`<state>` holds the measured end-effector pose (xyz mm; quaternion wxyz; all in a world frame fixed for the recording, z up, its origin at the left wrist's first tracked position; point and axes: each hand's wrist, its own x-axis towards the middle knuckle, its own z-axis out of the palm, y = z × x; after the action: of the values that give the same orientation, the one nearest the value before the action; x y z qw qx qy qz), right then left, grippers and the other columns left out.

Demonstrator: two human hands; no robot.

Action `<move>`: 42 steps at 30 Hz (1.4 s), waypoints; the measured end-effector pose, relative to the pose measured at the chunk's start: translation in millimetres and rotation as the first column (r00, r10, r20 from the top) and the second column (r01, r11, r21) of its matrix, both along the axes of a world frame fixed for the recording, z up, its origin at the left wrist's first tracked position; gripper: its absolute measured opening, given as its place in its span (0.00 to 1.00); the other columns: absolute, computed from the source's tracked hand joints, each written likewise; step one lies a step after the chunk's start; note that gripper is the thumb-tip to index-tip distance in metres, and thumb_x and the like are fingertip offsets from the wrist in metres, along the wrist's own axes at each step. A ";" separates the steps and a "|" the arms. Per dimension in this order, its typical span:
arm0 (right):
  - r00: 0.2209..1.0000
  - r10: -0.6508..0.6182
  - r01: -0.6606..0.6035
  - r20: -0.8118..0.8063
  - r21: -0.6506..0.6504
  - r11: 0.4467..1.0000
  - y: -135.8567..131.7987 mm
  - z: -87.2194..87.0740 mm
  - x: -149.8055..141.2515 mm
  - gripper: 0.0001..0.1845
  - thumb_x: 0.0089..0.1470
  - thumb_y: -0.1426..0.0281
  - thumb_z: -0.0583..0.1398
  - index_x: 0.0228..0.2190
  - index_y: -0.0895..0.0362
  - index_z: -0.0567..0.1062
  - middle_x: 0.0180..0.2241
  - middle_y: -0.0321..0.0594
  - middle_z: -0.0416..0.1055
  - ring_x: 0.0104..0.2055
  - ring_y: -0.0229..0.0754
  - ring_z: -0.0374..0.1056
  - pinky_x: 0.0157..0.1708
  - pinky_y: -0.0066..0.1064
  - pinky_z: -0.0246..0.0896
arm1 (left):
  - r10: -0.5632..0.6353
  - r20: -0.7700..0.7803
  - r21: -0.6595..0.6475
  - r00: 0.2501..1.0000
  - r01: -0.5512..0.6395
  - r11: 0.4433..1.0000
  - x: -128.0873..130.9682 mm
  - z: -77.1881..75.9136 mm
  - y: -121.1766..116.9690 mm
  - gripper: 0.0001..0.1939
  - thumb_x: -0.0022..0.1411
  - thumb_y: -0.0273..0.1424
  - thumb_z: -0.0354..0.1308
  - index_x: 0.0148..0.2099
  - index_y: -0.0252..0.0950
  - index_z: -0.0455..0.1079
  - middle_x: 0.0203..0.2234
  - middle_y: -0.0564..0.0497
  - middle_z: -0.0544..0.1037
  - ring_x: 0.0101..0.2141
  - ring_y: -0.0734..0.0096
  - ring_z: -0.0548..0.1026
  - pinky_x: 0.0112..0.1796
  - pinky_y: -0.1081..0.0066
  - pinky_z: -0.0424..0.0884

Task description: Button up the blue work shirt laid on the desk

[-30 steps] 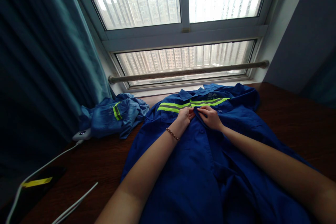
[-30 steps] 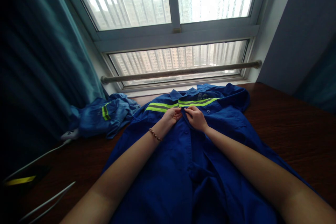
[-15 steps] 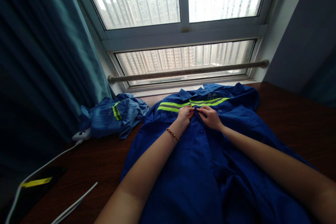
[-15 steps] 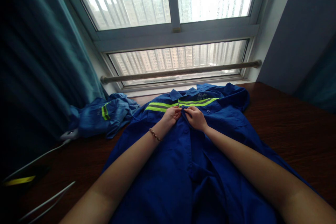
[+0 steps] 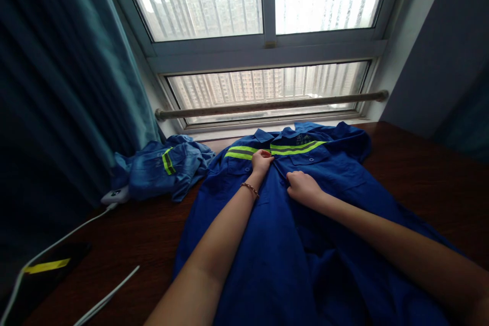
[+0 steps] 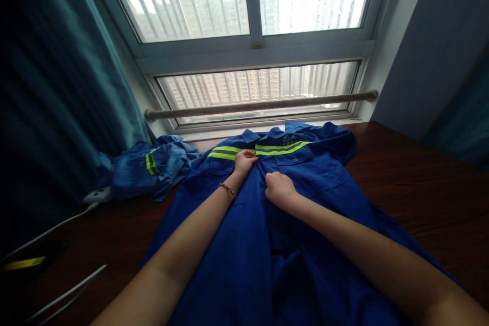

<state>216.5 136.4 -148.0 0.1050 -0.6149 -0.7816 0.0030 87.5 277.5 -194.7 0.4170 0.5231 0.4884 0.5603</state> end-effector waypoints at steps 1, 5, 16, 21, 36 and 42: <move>1.000 -0.002 0.002 0.016 0.001 1.000 -4.4 -0.3 -1.7 0.11 0.41 0.78 0.53 0.29 0.59 0.72 0.30 0.48 0.71 0.32 0.47 0.68 0.26 0.31 0.54 | 0.005 -0.031 0.021 1.000 -0.004 1.000 -0.8 -0.7 3.6 0.11 0.36 0.20 0.65 0.24 0.32 0.66 0.20 0.52 0.71 0.24 0.73 0.71 0.29 0.75 0.66; 0.998 -0.010 0.012 -0.058 0.032 0.999 -17.5 -7.1 -5.2 0.12 0.45 0.76 0.53 0.33 0.59 0.72 0.32 0.47 0.72 0.32 0.46 0.68 0.29 0.31 0.57 | -0.027 -0.131 0.079 0.991 0.038 0.996 -4.1 0.9 16.1 0.10 0.38 0.20 0.64 0.25 0.32 0.67 0.21 0.51 0.72 0.25 0.71 0.71 0.28 0.74 0.66; 0.639 -0.080 0.012 -0.765 -0.094 0.996 6.7 -26.5 18.3 0.17 0.47 0.71 0.52 0.37 0.56 0.77 0.32 0.38 0.75 0.35 0.45 0.70 0.34 0.31 0.62 | 0.015 -0.382 0.175 0.924 0.056 0.983 -3.3 22.6 -5.2 0.07 0.45 0.19 0.58 0.30 0.31 0.66 0.26 0.48 0.73 0.30 0.70 0.72 0.34 0.70 0.67; 0.379 -0.084 -0.096 -0.922 -0.130 0.987 14.3 -30.4 23.8 0.16 0.43 0.70 0.55 0.33 0.60 0.78 0.28 0.40 0.75 0.29 0.44 0.69 0.29 0.31 0.63 | -0.018 -0.621 0.214 0.784 0.192 0.958 -0.6 41.7 -57.5 0.05 0.47 0.27 0.60 0.30 0.33 0.68 0.24 0.50 0.71 0.27 0.70 0.69 0.32 0.70 0.64; -0.063 -0.470 -0.487 -0.881 -0.384 0.785 6.1 -1.0 28.1 0.13 0.46 0.67 0.56 0.33 0.60 0.76 0.27 0.41 0.74 0.30 0.43 0.70 0.33 0.33 0.65 | -0.499 -0.227 -0.049 0.836 0.502 0.863 -21.2 31.1 -94.9 0.12 0.46 0.35 0.62 0.29 0.32 0.67 0.18 0.52 0.71 0.19 0.75 0.69 0.20 0.77 0.64; 0.068 -0.355 -0.397 -0.932 -0.352 0.848 11.4 -17.6 25.1 0.16 0.41 0.65 0.63 0.35 0.59 0.76 0.27 0.41 0.75 0.29 0.42 0.70 0.31 0.32 0.64 | -0.575 0.131 -0.258 0.808 0.588 0.767 -17.8 33.6 -102.7 0.18 0.42 0.33 0.67 0.31 0.31 0.64 0.22 0.46 0.76 0.24 0.67 0.75 0.27 0.72 0.72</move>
<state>241.6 147.8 -165.7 0.4350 -0.4308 -0.4659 0.6388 69.7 174.8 -161.1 0.6517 0.5698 0.3690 0.3384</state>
